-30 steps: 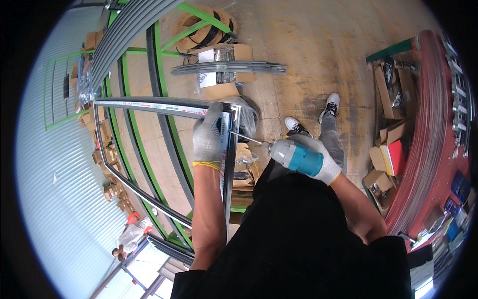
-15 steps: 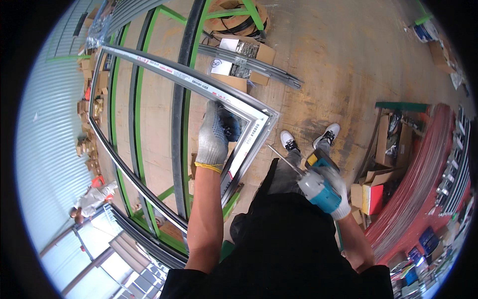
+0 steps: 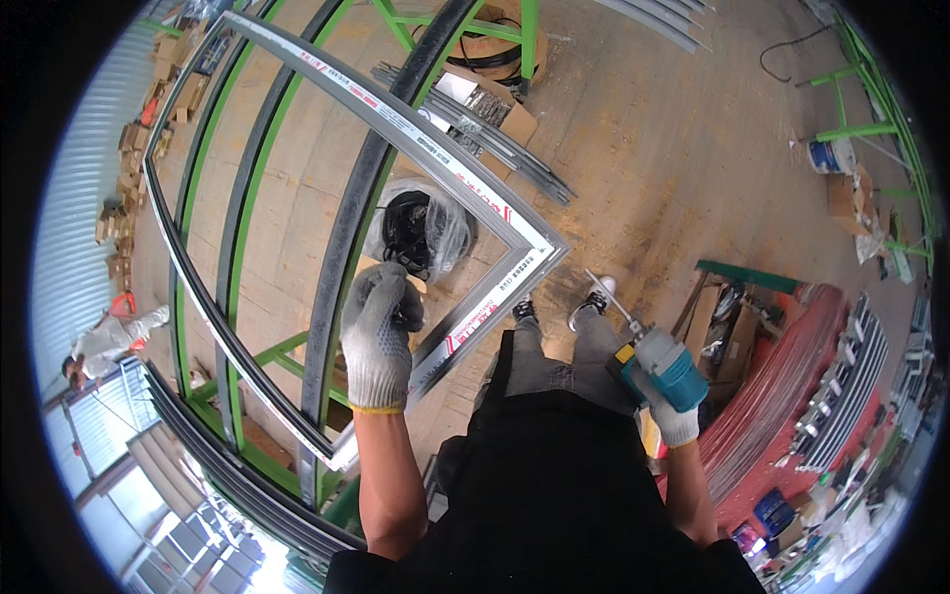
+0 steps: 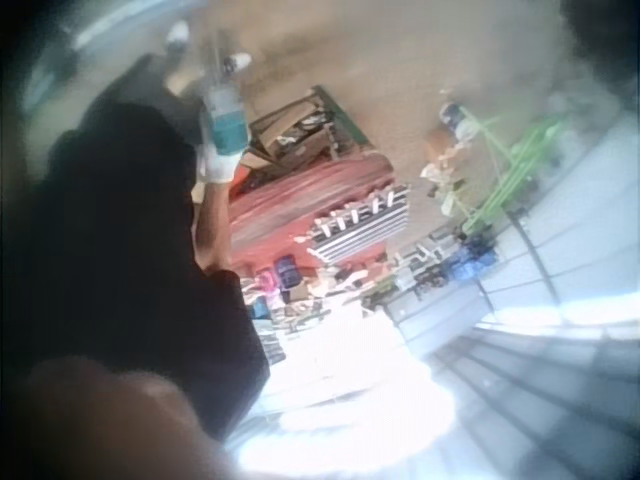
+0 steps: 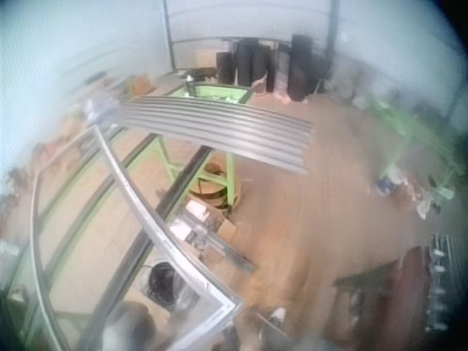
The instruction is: The person assembles a metal frame by aligning aluminum profiles and securing them with a cordless drill. They repeatedly pick up profiles, position them on a green jig, and drive screws into the joints. The person also moves completed frames aside and retrieves additional profiles from a nearby table.
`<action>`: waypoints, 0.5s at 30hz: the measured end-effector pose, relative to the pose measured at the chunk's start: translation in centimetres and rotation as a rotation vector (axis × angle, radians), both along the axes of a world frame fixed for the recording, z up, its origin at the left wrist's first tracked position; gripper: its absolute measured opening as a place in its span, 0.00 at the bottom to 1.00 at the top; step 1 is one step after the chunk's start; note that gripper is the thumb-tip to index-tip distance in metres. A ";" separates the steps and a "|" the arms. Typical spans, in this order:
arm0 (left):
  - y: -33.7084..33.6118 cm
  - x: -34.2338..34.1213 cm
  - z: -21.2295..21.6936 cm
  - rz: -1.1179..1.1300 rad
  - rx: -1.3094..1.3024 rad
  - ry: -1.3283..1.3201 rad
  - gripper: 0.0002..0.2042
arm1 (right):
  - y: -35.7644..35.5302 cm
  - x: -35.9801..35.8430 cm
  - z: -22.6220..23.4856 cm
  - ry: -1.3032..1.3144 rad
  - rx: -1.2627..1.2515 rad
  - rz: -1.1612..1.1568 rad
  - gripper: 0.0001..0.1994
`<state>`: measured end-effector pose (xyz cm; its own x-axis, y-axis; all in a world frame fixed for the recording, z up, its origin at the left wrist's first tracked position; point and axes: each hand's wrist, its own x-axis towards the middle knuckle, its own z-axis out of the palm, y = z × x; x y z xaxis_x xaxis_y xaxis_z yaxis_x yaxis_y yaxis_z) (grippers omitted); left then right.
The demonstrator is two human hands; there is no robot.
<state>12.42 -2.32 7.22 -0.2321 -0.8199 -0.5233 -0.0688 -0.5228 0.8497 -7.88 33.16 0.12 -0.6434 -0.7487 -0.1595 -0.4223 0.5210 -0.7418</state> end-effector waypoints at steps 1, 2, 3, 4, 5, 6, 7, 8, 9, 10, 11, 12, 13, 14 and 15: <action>0.8 0.0 0.7 0.012 0.029 0.075 0.10 | -0.5 -1.1 0.0 -0.048 -0.019 -0.044 0.16; 1.8 -0.2 1.3 -0.010 0.031 0.093 0.10 | -0.9 -2.3 0.0 -0.099 -0.039 -0.087 0.15; 2.8 -0.4 1.9 -0.032 0.031 0.107 0.11 | -1.4 -3.5 0.1 -0.192 -0.062 -0.126 0.16; 3.8 -0.7 2.3 -0.060 0.018 0.131 0.11 | -2.1 -4.9 0.1 -0.261 -0.089 -0.110 0.16; 4.8 -1.2 2.6 -0.092 0.053 0.142 0.11 | -3.0 -6.5 0.1 -0.332 -0.115 -0.093 0.16; 5.8 -1.6 3.0 -0.125 0.082 0.169 0.10 | -4.0 -8.0 0.1 -0.407 -0.140 -0.075 0.16; 7.0 -2.4 2.9 -0.127 0.106 0.130 0.11 | -4.9 -9.6 0.4 -0.217 -0.169 0.076 0.16; 8.3 -3.2 2.8 -0.125 0.127 0.143 0.11 | -5.9 -10.5 0.3 -0.418 -0.214 0.019 0.18; 9.2 -4.0 2.6 -0.129 0.196 0.098 0.12 | -6.8 -11.3 0.3 -0.613 -0.242 -0.053 0.19; 10.0 -5.0 2.0 -0.127 0.257 0.079 0.13 | -7.9 -12.4 0.2 -0.815 -0.289 -0.128 0.20; 10.8 -6.0 1.4 -0.105 0.300 0.050 0.14 | -9.1 -14.6 0.3 -0.620 -0.195 0.131 0.31; 11.7 -7.2 0.7 -0.054 0.341 0.027 0.15 | -10.3 -16.0 0.1 -0.667 -0.172 0.172 0.32; 12.2 -8.3 -0.1 0.009 0.378 0.047 0.14 | -11.6 -17.0 -0.2 -0.705 -0.163 0.218 0.33; 12.7 -9.5 -1.0 0.081 0.428 0.054 0.13 | -12.7 -18.0 -0.4 -0.749 -0.157 0.265 0.34; 13.0 -10.9 -1.9 0.217 0.453 0.152 0.13 | -13.7 -18.8 -0.7 -0.842 -0.090 0.250 0.36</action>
